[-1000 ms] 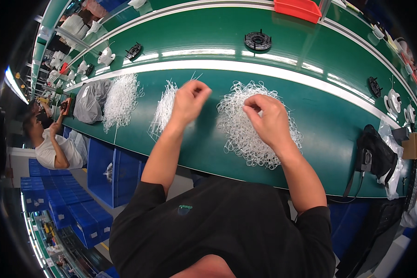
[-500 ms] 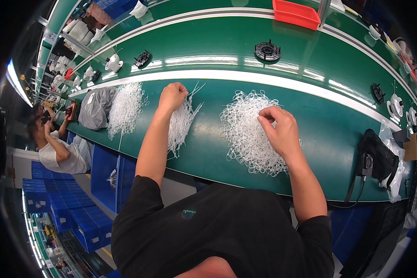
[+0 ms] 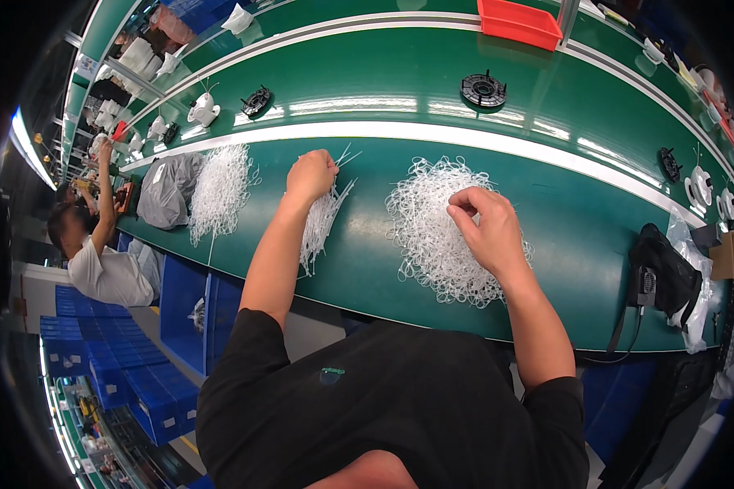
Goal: The person assembles small white electronic devices on a green assembly line. They pick up white zip ties from a pile, thread them through the devices, and secure them by hand. The person then places the assembled units onto the moving conveyor belt.
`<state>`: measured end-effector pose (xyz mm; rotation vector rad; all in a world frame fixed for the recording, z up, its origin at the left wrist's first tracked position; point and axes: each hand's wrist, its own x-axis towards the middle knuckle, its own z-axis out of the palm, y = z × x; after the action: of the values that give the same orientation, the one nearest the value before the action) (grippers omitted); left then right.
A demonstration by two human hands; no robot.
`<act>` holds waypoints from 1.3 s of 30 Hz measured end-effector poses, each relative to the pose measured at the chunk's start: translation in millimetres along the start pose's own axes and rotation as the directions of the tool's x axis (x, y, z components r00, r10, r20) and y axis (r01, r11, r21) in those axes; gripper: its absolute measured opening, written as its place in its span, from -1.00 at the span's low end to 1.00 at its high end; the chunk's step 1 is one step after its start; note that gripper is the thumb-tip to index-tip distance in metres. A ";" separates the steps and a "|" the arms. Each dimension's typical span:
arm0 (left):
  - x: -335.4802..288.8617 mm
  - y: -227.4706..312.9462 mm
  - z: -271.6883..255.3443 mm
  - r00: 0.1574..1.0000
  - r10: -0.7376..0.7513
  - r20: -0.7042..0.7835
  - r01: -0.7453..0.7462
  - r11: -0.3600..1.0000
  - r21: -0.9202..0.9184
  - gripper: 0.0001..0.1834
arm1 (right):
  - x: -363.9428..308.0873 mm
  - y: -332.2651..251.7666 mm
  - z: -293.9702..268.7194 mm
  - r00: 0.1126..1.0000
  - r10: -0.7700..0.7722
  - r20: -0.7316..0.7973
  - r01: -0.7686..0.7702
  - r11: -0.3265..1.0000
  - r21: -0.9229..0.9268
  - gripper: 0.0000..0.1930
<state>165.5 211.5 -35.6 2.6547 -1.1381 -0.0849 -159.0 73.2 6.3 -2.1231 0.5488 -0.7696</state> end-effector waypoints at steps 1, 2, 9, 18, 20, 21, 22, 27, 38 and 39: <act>0.7 -1.2 0.9 1.000 0.011 0.007 -0.011 1.000 0.009 -0.84 | -0.1 -1.2 0.6 1.000 0.006 0.005 -0.006 1.000 0.004 -0.90; 1.9 -2.2 1.7 1.000 0.023 0.013 -0.023 1.000 0.017 -0.84 | 0.3 -2.5 1.0 1.000 -0.004 0.009 0.004 1.000 -0.006 -0.90; -6.1 -7.3 0.6 0.999 0.046 0.007 -0.047 0.999 0.006 -0.83 | 1.3 -3.3 3.3 0.999 -0.030 0.030 0.031 0.999 -0.026 -0.91; -4.7 9.6 -12.2 0.986 -0.027 0.162 0.017 0.998 0.062 -0.79 | -5.4 -6.5 3.5 0.999 0.028 0.030 -0.028 0.999 0.022 -0.90; -3.0 8.7 -7.9 0.988 -0.034 0.151 0.025 0.998 0.058 -0.79 | -5.1 -7.4 5.0 0.999 0.027 0.043 -0.028 0.999 0.023 -0.90; -4.5 6.2 -4.8 0.994 -0.028 0.104 0.025 0.999 0.032 -0.80 | -4.2 -7.2 3.9 0.999 0.032 0.037 -0.033 0.999 0.018 -0.90; -7.4 1.4 0.1 0.998 -0.020 0.057 0.020 1.000 0.005 -0.80 | -2.8 -7.6 3.2 0.998 0.023 0.052 -0.024 1.000 0.013 -0.90; -20.8 19.0 -25.0 0.989 0.075 -0.130 -0.097 0.980 -0.172 -0.82 | -0.2 -10.3 4.9 0.999 -0.002 0.034 0.001 0.999 0.032 -0.91; -102.9 104.0 -37.5 0.903 0.427 -0.042 -0.250 0.444 -0.860 -0.88 | 12.1 -33.0 26.8 1.000 0.012 0.019 -0.019 0.898 0.439 -0.83; -105.7 107.5 -35.2 0.896 0.443 -0.034 -0.244 0.427 -0.870 -0.88 | 10.6 -33.0 23.5 1.000 -0.003 0.001 0.003 0.906 0.424 -0.85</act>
<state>21.8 223.5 20.7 1.4835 -1.2275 -0.6792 -131.3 98.9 24.5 -1.7199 0.3381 -0.8069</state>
